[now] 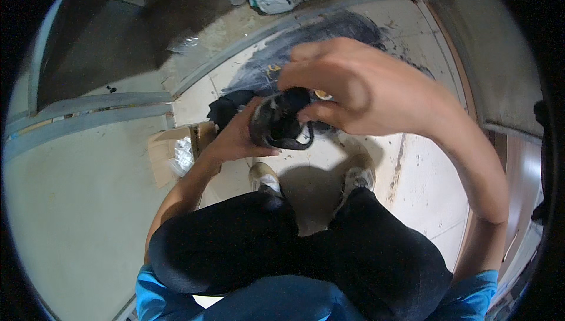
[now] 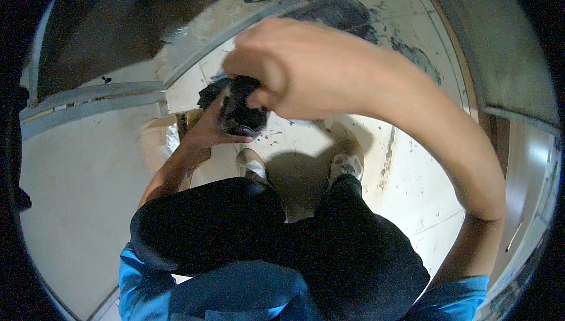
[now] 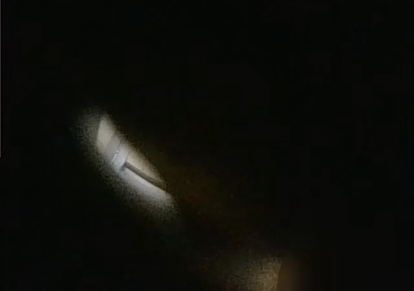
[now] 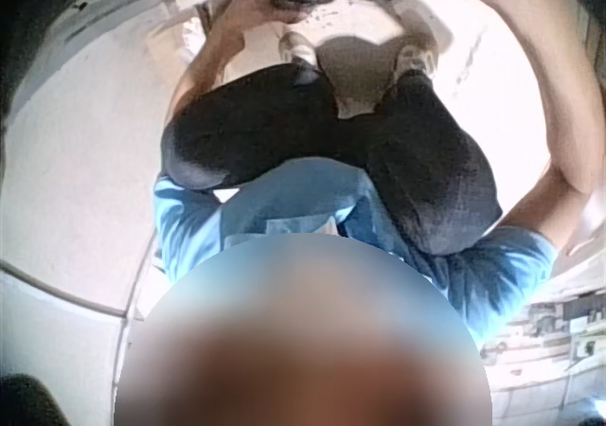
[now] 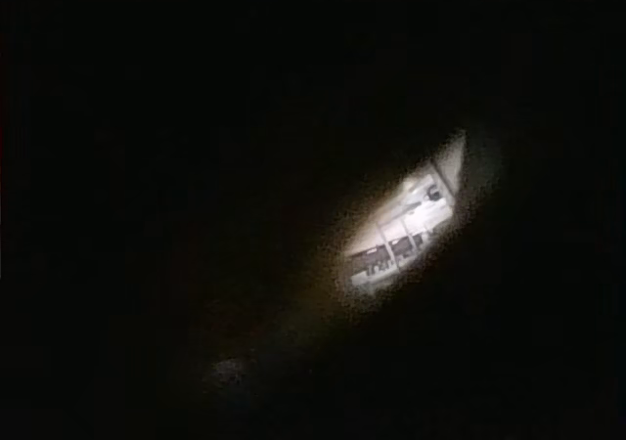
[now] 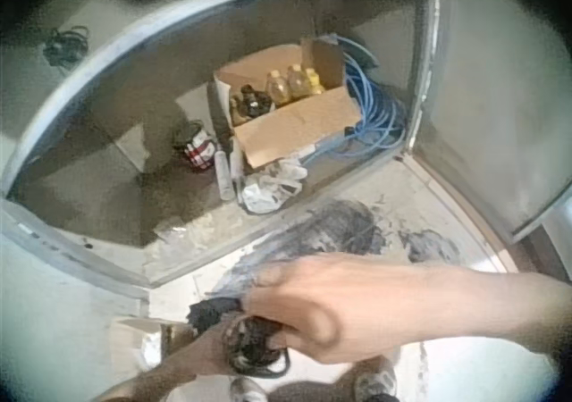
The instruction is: The person sits on the floor and mixes a yellow substance in a small container using a stick. They add liquid from a dark bottle and later from a clear bottle, stirring the mixture repeatedly. The person then stands and moves to a workbench to continue mixing.
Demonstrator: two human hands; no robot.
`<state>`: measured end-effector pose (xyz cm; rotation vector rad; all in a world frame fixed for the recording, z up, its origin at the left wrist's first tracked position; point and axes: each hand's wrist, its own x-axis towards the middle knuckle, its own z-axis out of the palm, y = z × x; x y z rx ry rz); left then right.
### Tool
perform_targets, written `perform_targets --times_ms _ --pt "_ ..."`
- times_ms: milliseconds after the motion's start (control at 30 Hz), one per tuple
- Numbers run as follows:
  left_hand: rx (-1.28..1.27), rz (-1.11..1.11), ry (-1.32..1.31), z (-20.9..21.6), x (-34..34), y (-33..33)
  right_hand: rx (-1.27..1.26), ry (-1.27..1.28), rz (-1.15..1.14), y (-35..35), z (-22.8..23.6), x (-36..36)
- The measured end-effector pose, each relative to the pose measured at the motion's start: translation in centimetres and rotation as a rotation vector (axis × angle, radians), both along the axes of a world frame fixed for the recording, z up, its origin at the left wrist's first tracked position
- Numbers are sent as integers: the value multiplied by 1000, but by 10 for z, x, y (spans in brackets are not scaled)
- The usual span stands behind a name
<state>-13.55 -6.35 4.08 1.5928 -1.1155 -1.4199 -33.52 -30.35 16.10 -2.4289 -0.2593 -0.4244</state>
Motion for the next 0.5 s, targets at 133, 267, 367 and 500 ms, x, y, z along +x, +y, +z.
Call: perform_targets --times_ms 133,267,367,500 --pt "-50 -41 -65 -3 3 -1 56 187 22 3 9 4" --pt "-58 -119 -137 -8 6 -5 155 271 -17 5 12 -1" --pt "-127 -116 -161 -11 5 -6 203 312 -63 4 9 -8" --pt "-172 -125 -157 -14 8 -5 527 429 -286 9 -7 -24"
